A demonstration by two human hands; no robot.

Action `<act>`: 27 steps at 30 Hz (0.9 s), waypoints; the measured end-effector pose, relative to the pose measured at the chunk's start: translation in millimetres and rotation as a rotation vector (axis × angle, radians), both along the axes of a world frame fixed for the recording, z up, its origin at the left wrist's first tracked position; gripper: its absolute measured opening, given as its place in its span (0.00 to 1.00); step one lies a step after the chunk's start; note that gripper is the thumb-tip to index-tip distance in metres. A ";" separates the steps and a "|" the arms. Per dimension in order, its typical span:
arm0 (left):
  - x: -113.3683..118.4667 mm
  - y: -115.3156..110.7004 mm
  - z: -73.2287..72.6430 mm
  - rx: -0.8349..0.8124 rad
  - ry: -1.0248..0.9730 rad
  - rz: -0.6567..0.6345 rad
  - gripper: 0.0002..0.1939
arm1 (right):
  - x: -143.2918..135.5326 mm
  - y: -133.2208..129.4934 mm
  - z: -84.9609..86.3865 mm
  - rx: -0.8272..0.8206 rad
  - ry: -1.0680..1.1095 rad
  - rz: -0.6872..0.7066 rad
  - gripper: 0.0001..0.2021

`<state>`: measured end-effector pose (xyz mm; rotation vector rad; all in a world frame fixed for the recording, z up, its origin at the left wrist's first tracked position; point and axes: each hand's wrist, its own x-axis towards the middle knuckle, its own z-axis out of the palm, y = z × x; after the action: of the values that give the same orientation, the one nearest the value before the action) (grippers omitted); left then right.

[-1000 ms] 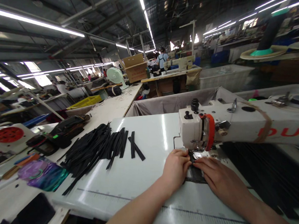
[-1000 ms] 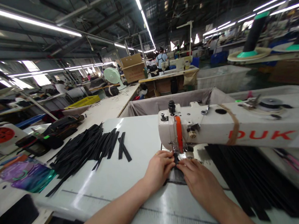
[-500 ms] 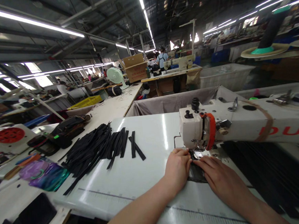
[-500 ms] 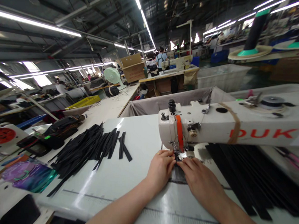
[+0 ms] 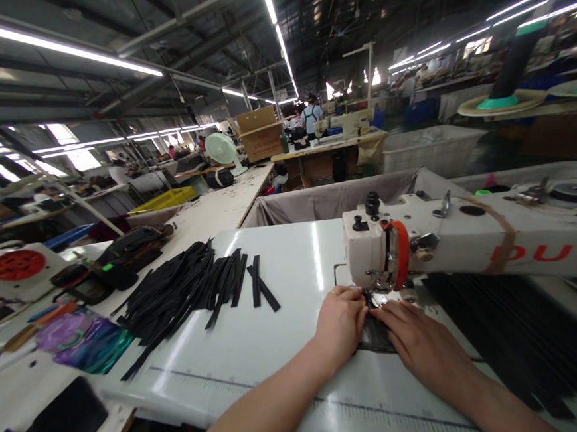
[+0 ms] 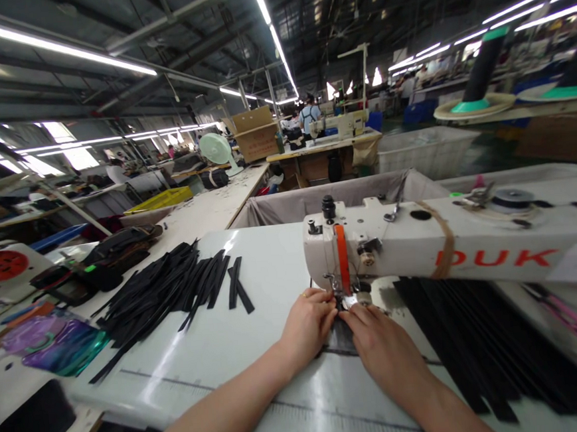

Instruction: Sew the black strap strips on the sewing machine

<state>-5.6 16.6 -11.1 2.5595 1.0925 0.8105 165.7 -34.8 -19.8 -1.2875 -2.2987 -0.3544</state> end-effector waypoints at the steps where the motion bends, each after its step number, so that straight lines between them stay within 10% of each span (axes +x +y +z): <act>1: -0.4 -0.6 -0.3 0.000 -0.005 0.001 0.12 | -0.2 -0.1 0.2 -0.007 0.007 0.002 0.18; 14: -4.8 35.1 -5.0 -0.021 0.125 0.033 0.09 | 2.7 -3.6 -7.0 0.010 0.068 0.029 0.16; 20: -18.2 36.0 6.4 0.031 0.159 0.359 0.09 | 2.1 -5.1 -2.1 -0.009 0.083 0.044 0.17; 27: -14.5 11.1 4.2 -0.045 0.005 -0.017 0.08 | 2.8 -6.1 2.0 -0.037 0.088 0.084 0.19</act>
<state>-20.0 27.7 -6.9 2.5311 1.0768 0.7666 168.5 -40.9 -17.8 -1.1951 -2.2866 -0.2229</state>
